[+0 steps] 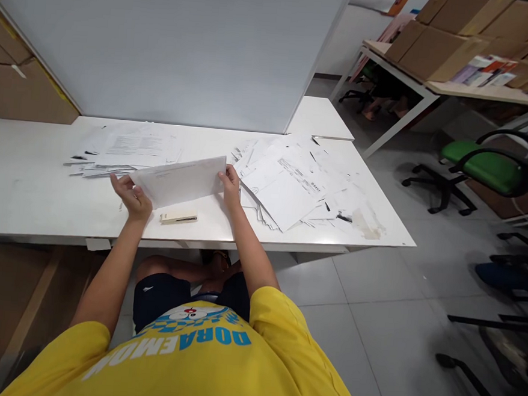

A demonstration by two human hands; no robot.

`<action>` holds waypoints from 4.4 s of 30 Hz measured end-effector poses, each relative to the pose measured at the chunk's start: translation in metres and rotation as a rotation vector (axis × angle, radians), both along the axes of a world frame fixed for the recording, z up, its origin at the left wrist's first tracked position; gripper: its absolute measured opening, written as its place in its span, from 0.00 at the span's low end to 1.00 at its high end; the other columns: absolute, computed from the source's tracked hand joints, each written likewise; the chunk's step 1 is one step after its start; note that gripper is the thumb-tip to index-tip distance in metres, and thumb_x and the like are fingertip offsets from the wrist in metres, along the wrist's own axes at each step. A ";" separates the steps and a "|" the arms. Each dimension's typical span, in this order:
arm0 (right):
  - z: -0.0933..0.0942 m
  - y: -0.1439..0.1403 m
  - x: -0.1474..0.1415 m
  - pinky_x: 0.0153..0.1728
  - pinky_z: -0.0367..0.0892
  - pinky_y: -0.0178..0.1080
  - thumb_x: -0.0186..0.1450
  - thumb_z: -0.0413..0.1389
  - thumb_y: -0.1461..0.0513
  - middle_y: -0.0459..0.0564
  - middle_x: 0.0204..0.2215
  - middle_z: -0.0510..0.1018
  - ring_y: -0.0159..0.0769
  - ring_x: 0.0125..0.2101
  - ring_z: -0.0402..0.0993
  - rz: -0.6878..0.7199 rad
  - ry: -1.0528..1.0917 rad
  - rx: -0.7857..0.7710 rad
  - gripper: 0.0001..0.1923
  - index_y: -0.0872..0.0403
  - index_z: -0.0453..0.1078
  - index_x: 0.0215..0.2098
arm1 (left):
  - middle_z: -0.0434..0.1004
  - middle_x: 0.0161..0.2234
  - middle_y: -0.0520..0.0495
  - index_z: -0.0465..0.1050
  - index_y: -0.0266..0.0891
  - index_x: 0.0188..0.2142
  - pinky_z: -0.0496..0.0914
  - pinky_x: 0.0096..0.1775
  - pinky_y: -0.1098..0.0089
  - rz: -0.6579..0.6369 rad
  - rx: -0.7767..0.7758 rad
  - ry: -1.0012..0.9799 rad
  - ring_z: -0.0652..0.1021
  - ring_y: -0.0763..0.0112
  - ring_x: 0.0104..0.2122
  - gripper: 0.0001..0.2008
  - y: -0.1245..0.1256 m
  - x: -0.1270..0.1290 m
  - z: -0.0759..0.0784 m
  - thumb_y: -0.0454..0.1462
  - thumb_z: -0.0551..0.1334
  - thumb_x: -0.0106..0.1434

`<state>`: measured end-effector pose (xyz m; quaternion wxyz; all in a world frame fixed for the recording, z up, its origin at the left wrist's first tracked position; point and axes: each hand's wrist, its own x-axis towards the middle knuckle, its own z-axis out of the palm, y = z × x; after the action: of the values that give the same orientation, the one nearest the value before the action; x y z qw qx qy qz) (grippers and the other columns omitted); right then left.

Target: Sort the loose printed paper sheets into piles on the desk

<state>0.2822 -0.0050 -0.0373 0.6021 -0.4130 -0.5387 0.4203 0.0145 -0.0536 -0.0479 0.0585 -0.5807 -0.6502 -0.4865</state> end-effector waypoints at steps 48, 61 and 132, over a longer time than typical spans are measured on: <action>-0.002 -0.160 0.139 0.30 0.60 0.37 0.49 0.60 0.55 0.45 0.25 0.74 0.36 0.29 0.66 -0.054 -0.105 -0.602 0.13 0.53 0.71 0.30 | 0.66 0.65 0.44 0.61 0.40 0.66 0.52 0.66 0.54 -0.459 -0.266 0.418 0.58 0.58 0.69 0.26 -0.087 0.086 0.001 0.42 0.44 0.73; -0.004 -0.157 0.147 0.33 0.64 0.38 0.48 0.64 0.55 0.45 0.27 0.78 0.38 0.31 0.71 0.003 0.061 -0.636 0.16 0.53 0.74 0.32 | 0.68 0.64 0.45 0.62 0.41 0.66 0.53 0.65 0.57 -0.466 -0.296 0.432 0.61 0.59 0.68 0.25 -0.091 0.087 0.003 0.42 0.45 0.73; -0.009 -0.160 0.141 0.28 0.55 0.37 0.53 0.54 0.57 0.42 0.22 0.64 0.33 0.26 0.57 -0.118 -0.358 -0.532 0.06 0.52 0.66 0.27 | 0.64 0.66 0.44 0.61 0.44 0.67 0.53 0.64 0.55 -0.487 -0.332 0.429 0.62 0.55 0.66 0.27 -0.094 0.091 0.006 0.45 0.44 0.73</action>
<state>0.4235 -0.1649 -0.0461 0.3921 -0.6538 -0.4824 0.4313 0.1051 -0.1477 -0.0422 -0.0190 -0.8089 -0.5360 -0.2408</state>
